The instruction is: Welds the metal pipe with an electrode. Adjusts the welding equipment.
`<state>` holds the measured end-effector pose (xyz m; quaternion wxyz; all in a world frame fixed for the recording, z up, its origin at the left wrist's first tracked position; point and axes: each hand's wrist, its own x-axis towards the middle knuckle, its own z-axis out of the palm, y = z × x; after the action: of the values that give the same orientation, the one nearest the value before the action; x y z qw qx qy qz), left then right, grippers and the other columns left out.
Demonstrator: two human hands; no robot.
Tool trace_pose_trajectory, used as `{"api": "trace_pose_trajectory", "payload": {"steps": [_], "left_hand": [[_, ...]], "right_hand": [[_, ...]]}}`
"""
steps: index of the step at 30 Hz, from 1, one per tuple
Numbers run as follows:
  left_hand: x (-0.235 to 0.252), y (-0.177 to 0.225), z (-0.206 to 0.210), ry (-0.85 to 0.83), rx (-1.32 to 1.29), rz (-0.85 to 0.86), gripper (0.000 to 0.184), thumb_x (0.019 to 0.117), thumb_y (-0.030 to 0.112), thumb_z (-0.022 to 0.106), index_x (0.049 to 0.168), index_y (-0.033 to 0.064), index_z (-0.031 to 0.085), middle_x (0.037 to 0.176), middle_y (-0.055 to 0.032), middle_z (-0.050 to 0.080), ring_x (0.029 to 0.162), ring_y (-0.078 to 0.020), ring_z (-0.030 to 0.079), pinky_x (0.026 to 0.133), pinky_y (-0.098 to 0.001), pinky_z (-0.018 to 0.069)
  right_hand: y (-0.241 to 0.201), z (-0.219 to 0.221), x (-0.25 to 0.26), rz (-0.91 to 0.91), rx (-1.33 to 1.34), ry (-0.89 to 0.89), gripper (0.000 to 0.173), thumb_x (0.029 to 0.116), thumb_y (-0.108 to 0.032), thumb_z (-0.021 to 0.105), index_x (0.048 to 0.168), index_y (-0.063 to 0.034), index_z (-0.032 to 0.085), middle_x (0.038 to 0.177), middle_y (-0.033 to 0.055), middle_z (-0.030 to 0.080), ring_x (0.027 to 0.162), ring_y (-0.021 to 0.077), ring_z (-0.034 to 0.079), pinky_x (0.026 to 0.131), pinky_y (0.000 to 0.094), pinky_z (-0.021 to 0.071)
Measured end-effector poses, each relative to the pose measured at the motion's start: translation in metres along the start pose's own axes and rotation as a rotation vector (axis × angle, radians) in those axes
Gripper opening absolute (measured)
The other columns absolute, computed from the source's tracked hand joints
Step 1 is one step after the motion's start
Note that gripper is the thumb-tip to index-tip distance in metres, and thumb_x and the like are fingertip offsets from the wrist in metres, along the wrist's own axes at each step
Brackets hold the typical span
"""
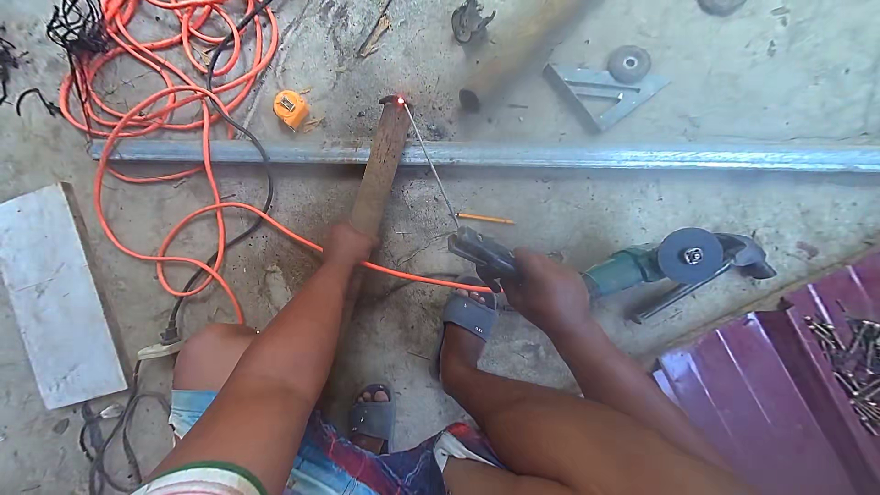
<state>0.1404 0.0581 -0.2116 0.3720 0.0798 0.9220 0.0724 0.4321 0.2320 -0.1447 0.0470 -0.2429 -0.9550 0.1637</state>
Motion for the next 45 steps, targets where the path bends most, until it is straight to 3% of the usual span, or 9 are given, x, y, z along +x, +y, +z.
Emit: {"api": "trace_pose_trajectory", "payload": {"steps": [11,15,26,31,33,37,45], "left_hand": [[-0.001,0.001,-0.001,-0.006,0.012,-0.008,0.067,0.0760,0.043,0.086,0.127,0.0076,0.063,0.116,-0.0200,0.071,0.112,-0.0401,0.067,0.091,-0.0677,0.0517],[-0.004,0.005,-0.002,-0.002,0.032,-0.019,0.064,0.0766,0.045,0.085,0.124,0.0062,0.066,0.117,-0.0213,0.070,0.114,-0.0406,0.066,0.093,-0.0678,0.0509],[-0.004,0.002,-0.003,-0.023,-0.001,0.004,0.067,0.0786,0.043,0.085,0.129,0.0039,0.063,0.118,-0.0230,0.070,0.114,-0.0422,0.067,0.093,-0.0692,0.0510],[-0.007,0.003,-0.004,-0.003,0.005,0.014,0.064,0.0771,0.043,0.085,0.124,0.0030,0.066,0.116,-0.0236,0.070,0.113,-0.0422,0.066,0.093,-0.0686,0.0507],[-0.010,0.006,-0.006,-0.028,0.024,-0.002,0.070,0.0809,0.044,0.083,0.131,0.0014,0.061,0.122,-0.0256,0.068,0.117,-0.0436,0.065,0.096,-0.0683,0.0495],[0.003,-0.008,0.000,-0.024,-0.009,0.041,0.073,0.0824,0.047,0.082,0.137,0.0048,0.059,0.122,-0.0256,0.068,0.116,-0.0449,0.065,0.095,-0.0712,0.0504],[0.003,-0.007,-0.001,-0.022,-0.059,0.040,0.069,0.0759,0.043,0.088,0.129,0.0058,0.064,0.118,-0.0223,0.070,0.113,-0.0417,0.067,0.094,-0.0705,0.0508]], "right_hand": [[-0.004,0.020,-0.005,-0.095,-0.060,0.069,0.015,0.0935,-0.015,0.065,0.096,-0.0006,0.063,0.074,0.0177,0.061,0.065,0.0389,0.068,0.051,0.0510,0.0532],[-0.003,0.027,-0.007,-0.080,-0.031,-0.021,0.015,0.0950,-0.013,0.067,0.103,-0.0007,0.065,0.079,0.0195,0.064,0.073,0.0411,0.070,0.059,0.0538,0.0568],[-0.003,0.017,-0.005,0.015,-0.011,-0.035,0.020,0.0957,-0.016,0.068,0.106,0.0010,0.066,0.085,0.0230,0.068,0.078,0.0447,0.071,0.062,0.0586,0.0569],[-0.006,0.011,-0.002,0.067,0.001,-0.089,0.021,0.0949,-0.016,0.069,0.108,0.0006,0.066,0.089,0.0235,0.069,0.082,0.0457,0.071,0.065,0.0603,0.0569],[-0.005,0.009,-0.003,0.066,0.046,-0.087,0.024,0.0935,-0.015,0.070,0.111,0.0012,0.069,0.092,0.0242,0.070,0.085,0.0460,0.071,0.068,0.0619,0.0574],[-0.003,0.006,-0.008,0.002,0.057,-0.012,0.019,0.0903,-0.013,0.070,0.102,0.0013,0.066,0.084,0.0233,0.068,0.076,0.0452,0.070,0.061,0.0605,0.0564],[-0.003,0.005,-0.001,0.000,0.023,-0.057,0.020,0.0914,-0.017,0.071,0.101,0.0001,0.066,0.082,0.0216,0.066,0.072,0.0443,0.070,0.056,0.0594,0.0548]]}}
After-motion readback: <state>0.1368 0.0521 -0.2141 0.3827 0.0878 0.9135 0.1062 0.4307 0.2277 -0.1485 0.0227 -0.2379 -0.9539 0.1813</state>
